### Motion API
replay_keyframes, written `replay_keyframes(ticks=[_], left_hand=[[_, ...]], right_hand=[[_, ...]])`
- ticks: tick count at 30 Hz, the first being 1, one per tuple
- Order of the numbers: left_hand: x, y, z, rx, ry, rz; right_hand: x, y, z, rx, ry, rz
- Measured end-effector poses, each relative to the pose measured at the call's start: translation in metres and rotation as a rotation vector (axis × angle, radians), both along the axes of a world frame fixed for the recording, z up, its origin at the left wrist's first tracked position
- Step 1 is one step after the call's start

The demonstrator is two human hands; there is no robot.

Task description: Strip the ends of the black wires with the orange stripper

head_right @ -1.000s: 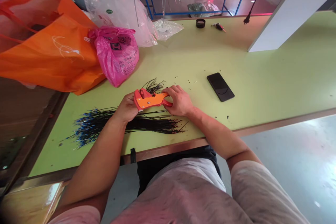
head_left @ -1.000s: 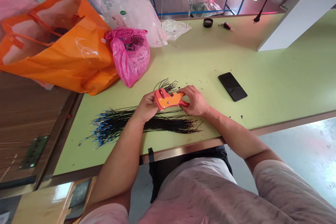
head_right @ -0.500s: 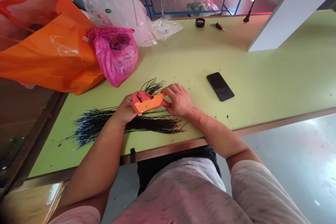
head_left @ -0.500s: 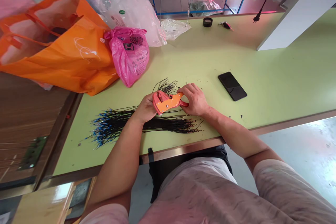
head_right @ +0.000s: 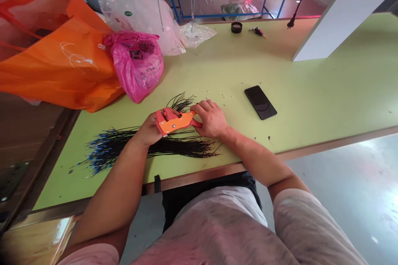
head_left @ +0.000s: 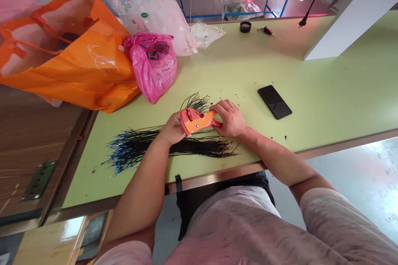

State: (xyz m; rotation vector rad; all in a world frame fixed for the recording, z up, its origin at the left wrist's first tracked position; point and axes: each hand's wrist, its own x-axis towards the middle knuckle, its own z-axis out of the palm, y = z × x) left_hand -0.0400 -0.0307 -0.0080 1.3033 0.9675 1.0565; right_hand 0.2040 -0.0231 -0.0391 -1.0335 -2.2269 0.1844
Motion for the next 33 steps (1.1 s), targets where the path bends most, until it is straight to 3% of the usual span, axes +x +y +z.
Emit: replay_keyframes(ticks=[11, 22, 33], left_hand=[[0.0021, -0.0004, 0.0002, -0.001, 0.024, 0.011], [0.0009, 0.0023, -0.0057, 0.079, 0.071, -0.009], [-0.0035, 0.0004, -0.0041, -0.019, 0.072, -0.055]], right_hand=[[-0.0027, -0.0025, 0.0031, -0.142, -0.028, -0.008], [0.0000, -0.0016, 0.0058, -0.143, -0.022, 0.005], [-0.0086, -0.0076, 0.0063, -0.235, -0.019, -0.021]])
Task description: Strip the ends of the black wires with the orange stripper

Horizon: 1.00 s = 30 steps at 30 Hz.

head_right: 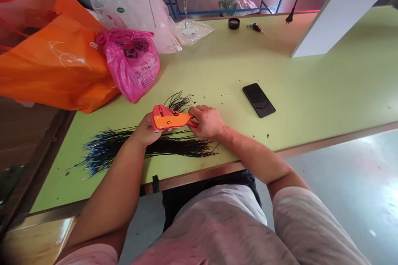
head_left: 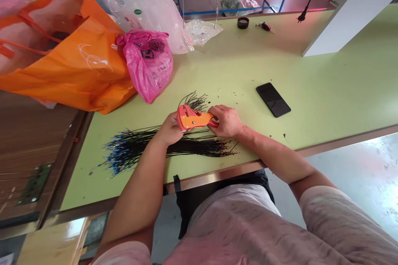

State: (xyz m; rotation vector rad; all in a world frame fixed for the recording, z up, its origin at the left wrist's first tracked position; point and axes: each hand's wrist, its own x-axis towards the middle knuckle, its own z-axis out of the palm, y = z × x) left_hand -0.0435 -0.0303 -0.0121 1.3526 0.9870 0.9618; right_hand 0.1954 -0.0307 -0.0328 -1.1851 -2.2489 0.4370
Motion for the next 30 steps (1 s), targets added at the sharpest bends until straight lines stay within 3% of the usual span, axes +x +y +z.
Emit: replay_keyframes(ticks=[7, 17, 23, 30], left_hand=[[0.001, 0.002, -0.005, 0.072, 0.037, 0.027], [-0.001, -0.001, -0.002, 0.033, 0.053, 0.036], [-0.004, -0.002, -0.001, 0.073, 0.044, 0.003], [0.004, -0.004, 0.009, 0.039, -0.007, 0.024]], right_hand=[[0.006, 0.004, -0.002, 0.036, 0.024, 0.053], [0.001, 0.001, -0.001, 0.015, 0.074, 0.059], [-0.004, -0.007, 0.005, -0.141, 0.044, -0.024], [0.003, 0.003, 0.001, -0.251, 0.427, 0.027]])
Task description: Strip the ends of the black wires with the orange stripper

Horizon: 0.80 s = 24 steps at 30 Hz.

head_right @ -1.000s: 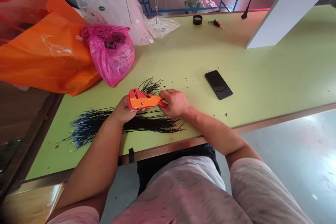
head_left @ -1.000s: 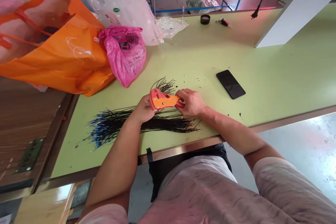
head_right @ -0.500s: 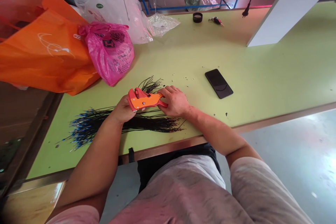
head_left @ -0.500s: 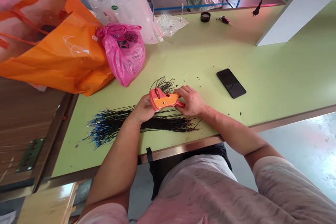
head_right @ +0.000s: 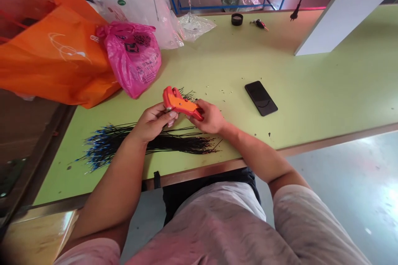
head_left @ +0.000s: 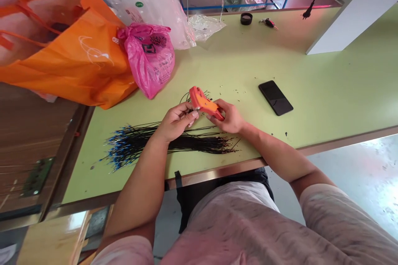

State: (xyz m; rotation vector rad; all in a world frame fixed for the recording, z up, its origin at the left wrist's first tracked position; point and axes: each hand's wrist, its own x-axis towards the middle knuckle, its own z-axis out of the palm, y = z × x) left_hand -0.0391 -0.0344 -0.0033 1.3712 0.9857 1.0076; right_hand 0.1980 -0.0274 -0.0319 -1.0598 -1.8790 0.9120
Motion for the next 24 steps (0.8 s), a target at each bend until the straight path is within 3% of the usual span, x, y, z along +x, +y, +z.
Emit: replay_keyframes(ticks=[4, 9, 15, 24], left_hand=[[0.000, 0.001, -0.001, -0.008, -0.031, 0.071], [0.006, 0.005, -0.002, 0.034, -0.132, 0.220], [0.004, 0.012, -0.002, 0.111, -0.264, 0.465], [0.000, 0.014, -0.008, 0.219, -0.143, 0.541]], right_hand=[[0.004, 0.008, 0.002, -0.199, 0.275, 0.000], [0.012, 0.014, 0.012, -0.473, 0.505, 0.119], [0.023, 0.018, 0.021, -0.694, 0.556, 0.264], [0.031, 0.015, 0.026, -0.862, 0.569, 0.586]])
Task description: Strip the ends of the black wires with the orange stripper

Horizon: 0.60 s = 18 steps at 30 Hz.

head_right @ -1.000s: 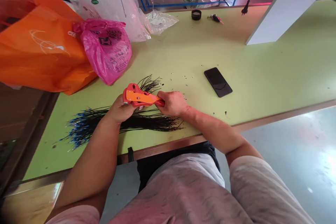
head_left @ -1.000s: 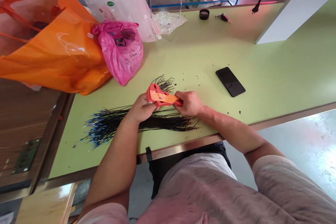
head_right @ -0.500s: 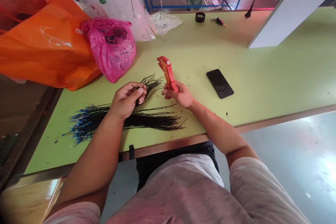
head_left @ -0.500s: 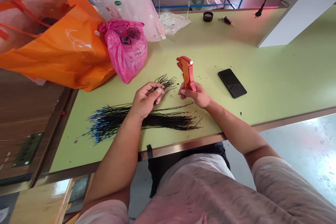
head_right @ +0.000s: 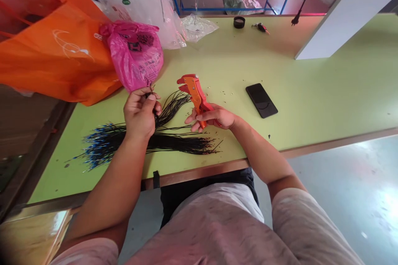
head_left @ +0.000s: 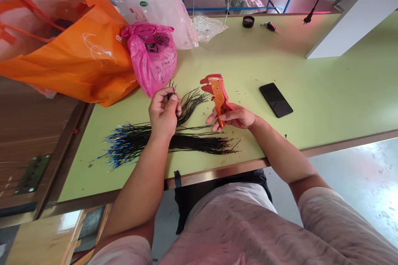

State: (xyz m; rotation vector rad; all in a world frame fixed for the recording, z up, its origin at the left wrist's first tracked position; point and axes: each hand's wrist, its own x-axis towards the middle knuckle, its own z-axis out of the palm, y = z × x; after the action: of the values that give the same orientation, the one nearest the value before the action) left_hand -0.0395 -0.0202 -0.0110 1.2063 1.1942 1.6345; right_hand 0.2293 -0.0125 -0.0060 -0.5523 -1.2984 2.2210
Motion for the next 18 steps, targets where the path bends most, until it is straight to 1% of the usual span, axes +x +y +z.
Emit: replay_keyframes(ticks=[3, 5, 10, 13, 16, 18], left_hand=[[0.005, -0.006, -0.001, 0.035, 0.138, -0.079], [0.007, -0.010, -0.002, 0.025, 0.233, -0.148], [0.005, -0.012, -0.006, 0.038, 0.448, -0.358], [0.005, -0.013, -0.004, 0.065, 0.560, -0.462], [0.007, -0.016, 0.001, 0.057, 0.633, -0.506], [0.008, -0.018, 0.003, 0.028, 0.660, -0.485]], right_hand=[[-0.002, -0.001, -0.002, 0.003, 0.048, 0.063], [-0.004, -0.002, -0.003, -0.001, 0.073, 0.068], [-0.009, -0.002, -0.006, 0.023, 0.102, -0.035], [-0.011, -0.001, -0.010, 0.064, 0.076, -0.119], [-0.012, 0.000, -0.012, 0.089, 0.055, -0.173], [-0.013, 0.000, -0.012, 0.098, 0.048, -0.186]])
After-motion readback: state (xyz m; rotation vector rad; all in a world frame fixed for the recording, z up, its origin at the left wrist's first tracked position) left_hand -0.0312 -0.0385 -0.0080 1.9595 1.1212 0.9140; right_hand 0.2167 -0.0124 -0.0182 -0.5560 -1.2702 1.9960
